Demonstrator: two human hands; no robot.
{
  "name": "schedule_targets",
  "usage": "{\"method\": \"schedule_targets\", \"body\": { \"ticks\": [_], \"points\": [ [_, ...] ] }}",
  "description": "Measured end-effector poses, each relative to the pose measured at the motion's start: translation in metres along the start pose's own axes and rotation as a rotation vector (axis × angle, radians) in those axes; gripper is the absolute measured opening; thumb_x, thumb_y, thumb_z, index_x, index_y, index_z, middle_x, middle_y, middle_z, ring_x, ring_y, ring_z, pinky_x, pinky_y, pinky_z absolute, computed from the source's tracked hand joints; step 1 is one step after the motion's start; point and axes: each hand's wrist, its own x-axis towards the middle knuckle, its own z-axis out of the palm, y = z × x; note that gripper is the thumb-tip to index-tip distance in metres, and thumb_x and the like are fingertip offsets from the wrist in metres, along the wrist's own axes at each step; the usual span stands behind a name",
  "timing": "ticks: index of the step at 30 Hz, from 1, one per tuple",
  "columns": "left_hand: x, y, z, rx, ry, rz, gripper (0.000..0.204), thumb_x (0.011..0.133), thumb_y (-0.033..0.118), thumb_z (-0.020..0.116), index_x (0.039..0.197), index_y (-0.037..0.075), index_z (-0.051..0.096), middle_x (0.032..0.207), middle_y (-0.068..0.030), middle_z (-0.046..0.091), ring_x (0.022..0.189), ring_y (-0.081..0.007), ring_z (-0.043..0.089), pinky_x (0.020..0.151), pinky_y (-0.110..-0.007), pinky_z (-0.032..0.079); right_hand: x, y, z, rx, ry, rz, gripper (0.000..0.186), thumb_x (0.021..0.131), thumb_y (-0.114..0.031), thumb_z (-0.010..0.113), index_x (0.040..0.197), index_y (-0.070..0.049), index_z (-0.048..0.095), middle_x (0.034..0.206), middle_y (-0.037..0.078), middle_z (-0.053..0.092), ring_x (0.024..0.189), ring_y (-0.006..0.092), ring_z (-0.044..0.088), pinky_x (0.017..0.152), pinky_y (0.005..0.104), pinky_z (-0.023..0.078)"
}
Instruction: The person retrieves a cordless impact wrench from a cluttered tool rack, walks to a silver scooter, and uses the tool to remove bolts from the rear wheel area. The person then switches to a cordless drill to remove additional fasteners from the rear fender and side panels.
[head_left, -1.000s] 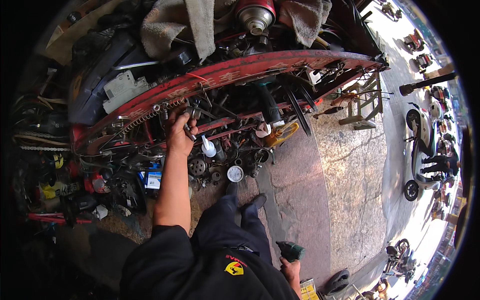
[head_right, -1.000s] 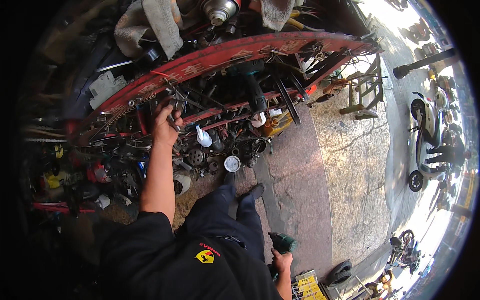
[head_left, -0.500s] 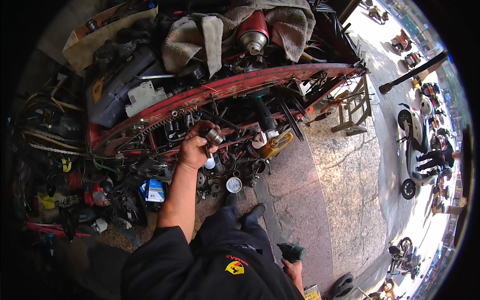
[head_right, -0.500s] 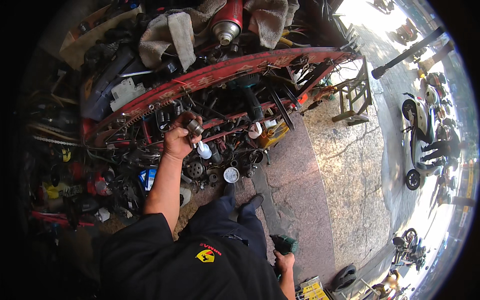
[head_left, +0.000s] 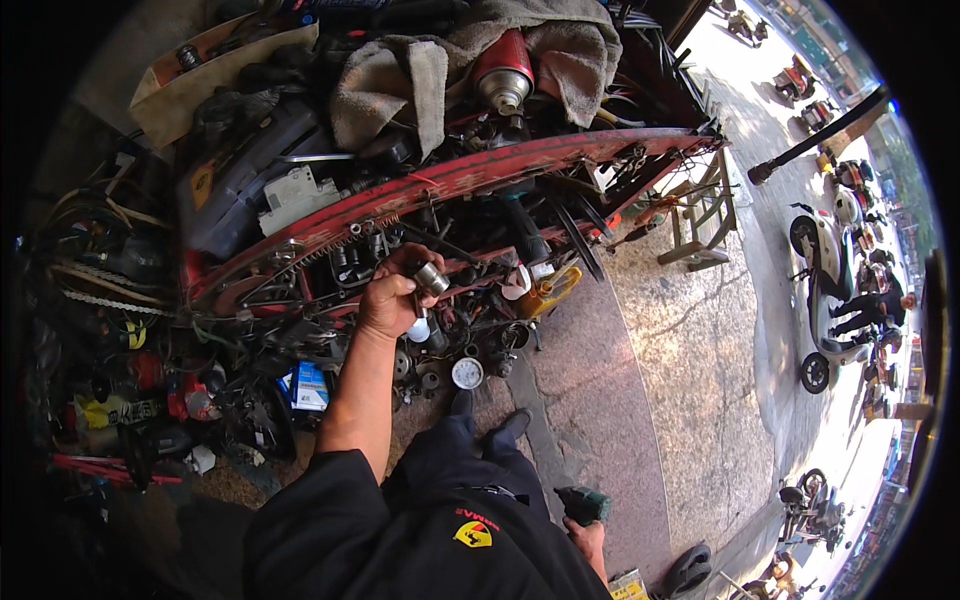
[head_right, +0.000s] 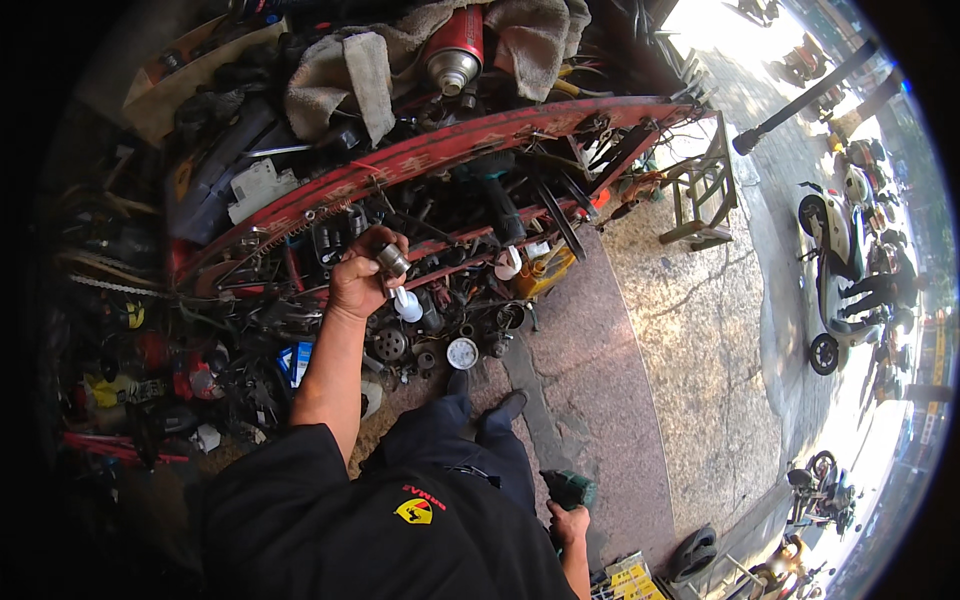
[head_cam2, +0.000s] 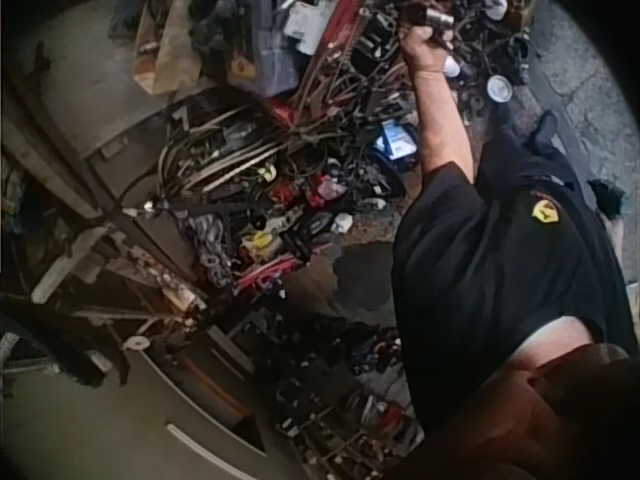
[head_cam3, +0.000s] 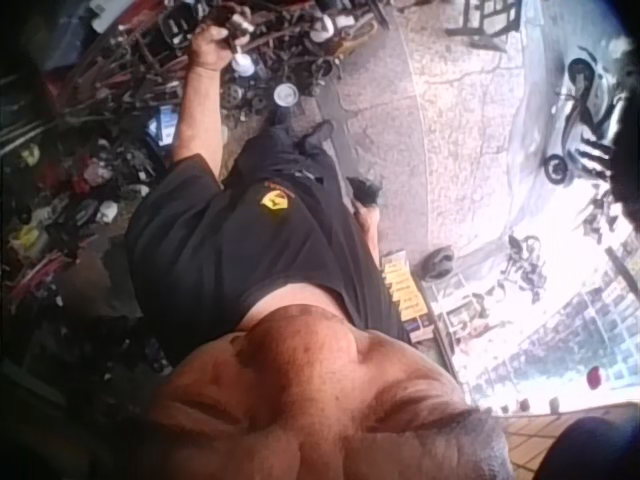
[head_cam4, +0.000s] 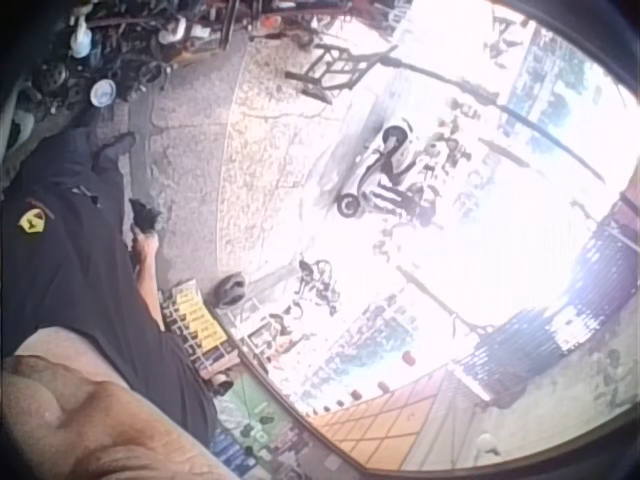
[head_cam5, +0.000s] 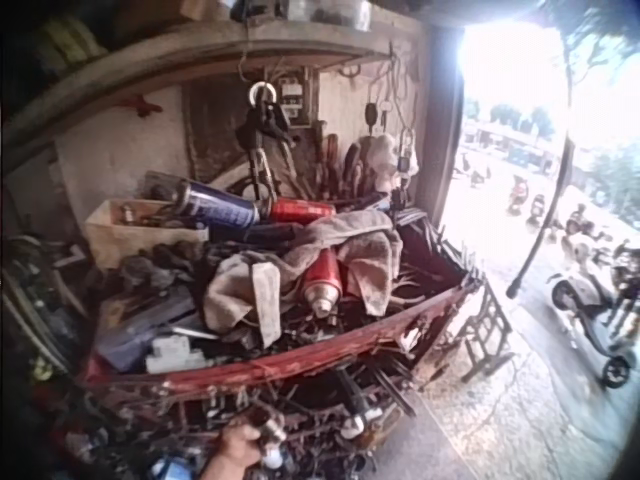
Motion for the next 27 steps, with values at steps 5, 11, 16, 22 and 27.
{"method": "schedule_targets", "body": {
  "ticks": [5,11,16,22,27],
  "points": [
    [-0.011,0.003,-0.02,0.146,0.236,-0.048,0.037,0.073,0.008,0.055,0.109,0.005,0.061,0.094,-0.0088,0.065,0.074,-0.0138,0.06,0.056,-0.027,0.048,-0.004,-0.005,0.003,0.068,-0.016,0.024,0.023,0.071,-0.017,0.08,0.071,-0.001,0.063,0.06,0.006,0.058,0.046,0.0178,0.054,0.044,0.0339,0.043],
    [0.0,0.013,-0.076,0.078,0.838,0.127,0.008,0.085,0.014,0.06,0.08,0.01,0.056,0.069,-0.0007,0.054,0.058,-0.0094,0.049,0.047,-0.022,0.04,0.005,0.009,0.0,-0.051,-0.02,0.069,0.029,0.071,-0.021,0.081,0.065,-0.003,0.06,0.057,0.005,0.057,0.044,0.0172,0.053,0.042,0.0339,0.041],
    [0.038,0.056,-0.12,0.055,1.088,0.428,0.005,0.088,0.014,0.062,0.087,0.013,0.057,0.076,0.0012,0.055,0.064,-0.0094,0.051,0.049,-0.022,0.04,0.018,0.036,-0.004,-0.022,-0.064,0.136,0.029,0.071,-0.021,0.081,0.066,-0.001,0.061,0.057,0.005,0.059,0.045,0.0166,0.054,0.044,0.0333,0.043],
    [0.046,0.068,-0.115,-0.075,1.092,0.676,0.006,0.09,0.013,0.063,0.095,0.015,0.06,0.082,0.0022,0.061,0.064,-0.0088,0.054,0.049,-0.021,0.038,0.017,0.042,-0.01,-0.113,-0.033,0.176,0.028,0.071,-0.021,0.081,0.067,0.0,0.063,0.057,0.005,0.059,0.047,0.0162,0.056,0.047,0.0322,0.044],
    [0.011,0.046,-0.109,0.612,1.184,0.433,0.012,0.086,0.003,0.066,0.095,0.007,0.06,0.079,-0.0014,0.06,0.063,-0.0082,0.055,0.047,-0.02,0.04,0.01,0.025,-0.011,-0.018,-0.068,0.187,0.027,0.073,-0.017,0.081,0.064,-0.003,0.058,0.055,0.004,0.055,0.043,0.0153,0.051,0.042,0.0324,0.04]
  ]
}}
